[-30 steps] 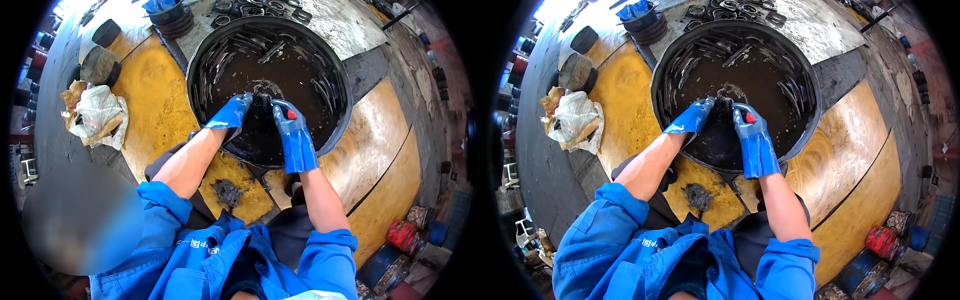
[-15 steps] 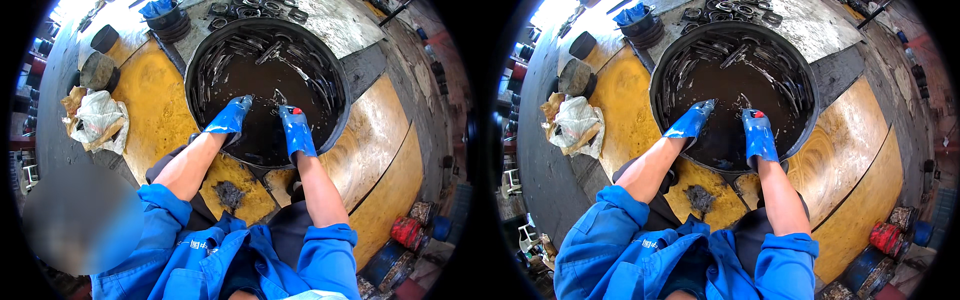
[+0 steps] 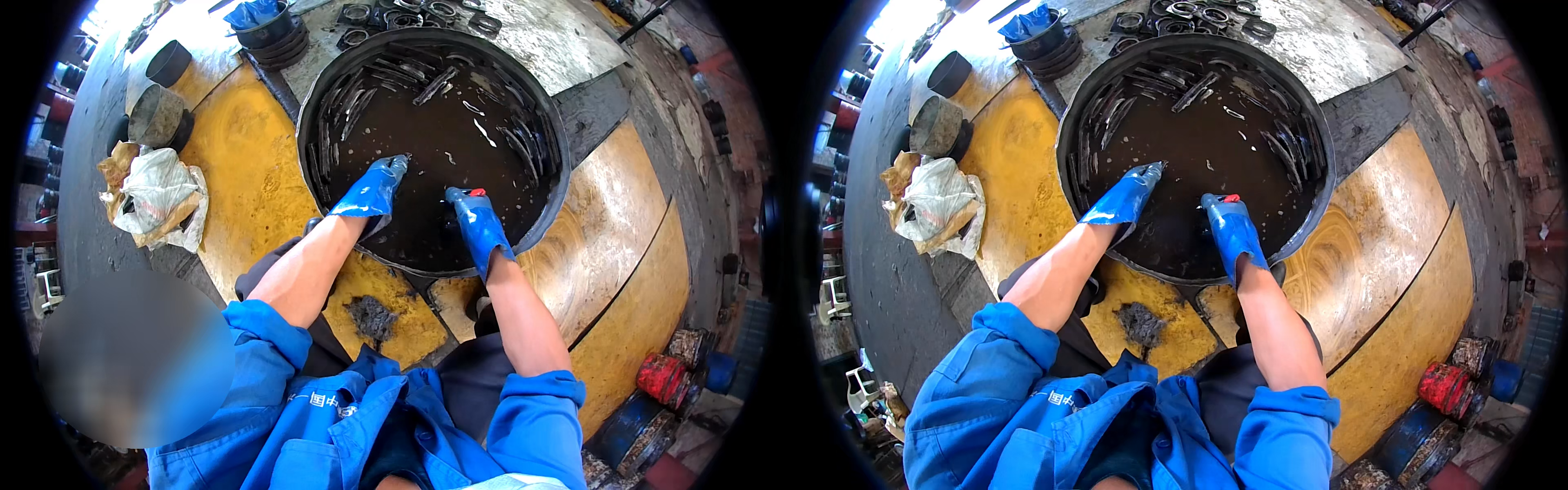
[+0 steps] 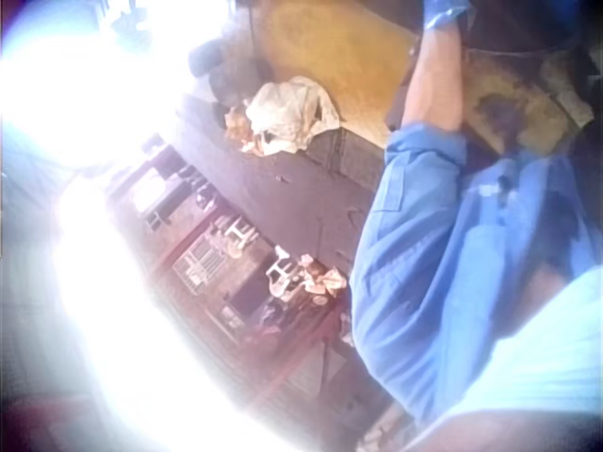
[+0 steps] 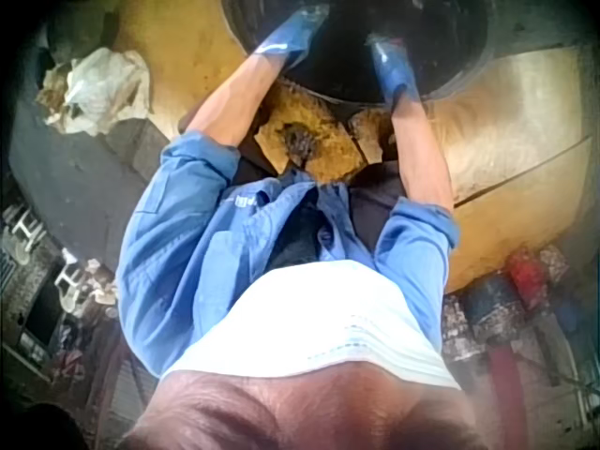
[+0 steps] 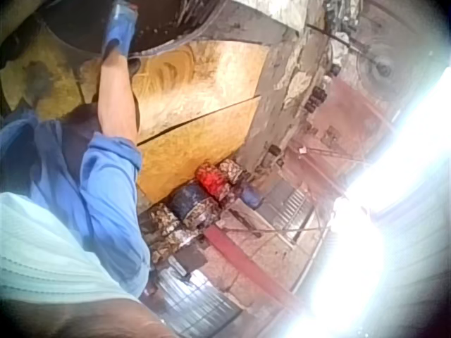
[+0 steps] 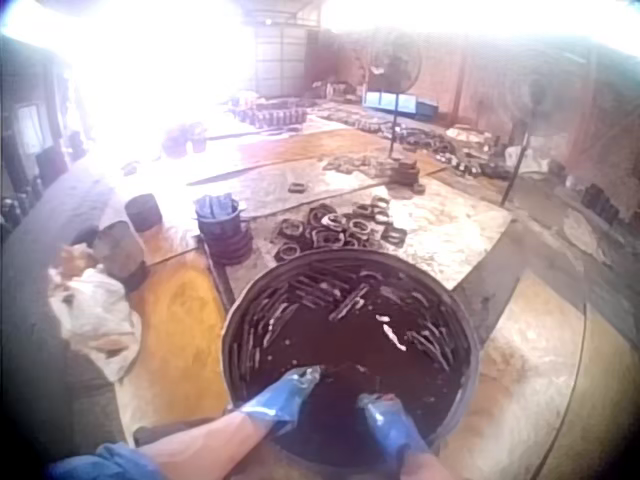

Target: The person cleans various metal gears and components by scrubbing them with a brush inside a large tub of dark liquid.

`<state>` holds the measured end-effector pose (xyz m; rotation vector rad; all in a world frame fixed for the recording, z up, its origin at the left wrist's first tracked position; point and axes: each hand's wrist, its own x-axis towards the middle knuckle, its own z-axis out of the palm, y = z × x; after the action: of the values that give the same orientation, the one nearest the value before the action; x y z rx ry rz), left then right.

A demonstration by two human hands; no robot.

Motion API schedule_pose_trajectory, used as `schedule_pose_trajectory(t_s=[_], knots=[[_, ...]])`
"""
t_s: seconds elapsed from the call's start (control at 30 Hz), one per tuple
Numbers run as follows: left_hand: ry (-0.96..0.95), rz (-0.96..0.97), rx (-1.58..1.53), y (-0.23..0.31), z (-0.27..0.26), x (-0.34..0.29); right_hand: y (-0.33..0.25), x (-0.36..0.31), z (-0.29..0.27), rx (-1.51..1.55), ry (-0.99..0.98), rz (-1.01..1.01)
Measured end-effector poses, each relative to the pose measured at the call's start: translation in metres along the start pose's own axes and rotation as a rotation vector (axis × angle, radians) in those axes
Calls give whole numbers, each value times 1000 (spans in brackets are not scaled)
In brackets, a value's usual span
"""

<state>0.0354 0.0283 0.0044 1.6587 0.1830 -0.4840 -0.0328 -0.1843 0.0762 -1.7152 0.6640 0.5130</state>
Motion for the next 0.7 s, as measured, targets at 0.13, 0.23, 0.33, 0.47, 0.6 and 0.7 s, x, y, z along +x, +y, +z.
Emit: schedule_pose_trajectory(t_s=[0.13, 0.23, 0.33, 0.47, 0.6, 0.7], knots=[[-29, -34, 2, 29, 2, -21, -4, 4, 4, 239, -133, -26], [-55, 96, 12, 10, -2, -12, 2, 25, 8, 195, -181, -54], [-100, 176, -71, -2, -7, -4, 18, 33, 13, -11, -158, -222], [-100, 42, -136, 3, 2, -10, 33, 33, 13, -403, -30, -498], [-11, 56, 10, 6, 4, -14, 30, 27, 21, -749, 116, -689], [-34, 88, 57, -8, -5, -1, 17, 19, 22, -760, 135, -779]])
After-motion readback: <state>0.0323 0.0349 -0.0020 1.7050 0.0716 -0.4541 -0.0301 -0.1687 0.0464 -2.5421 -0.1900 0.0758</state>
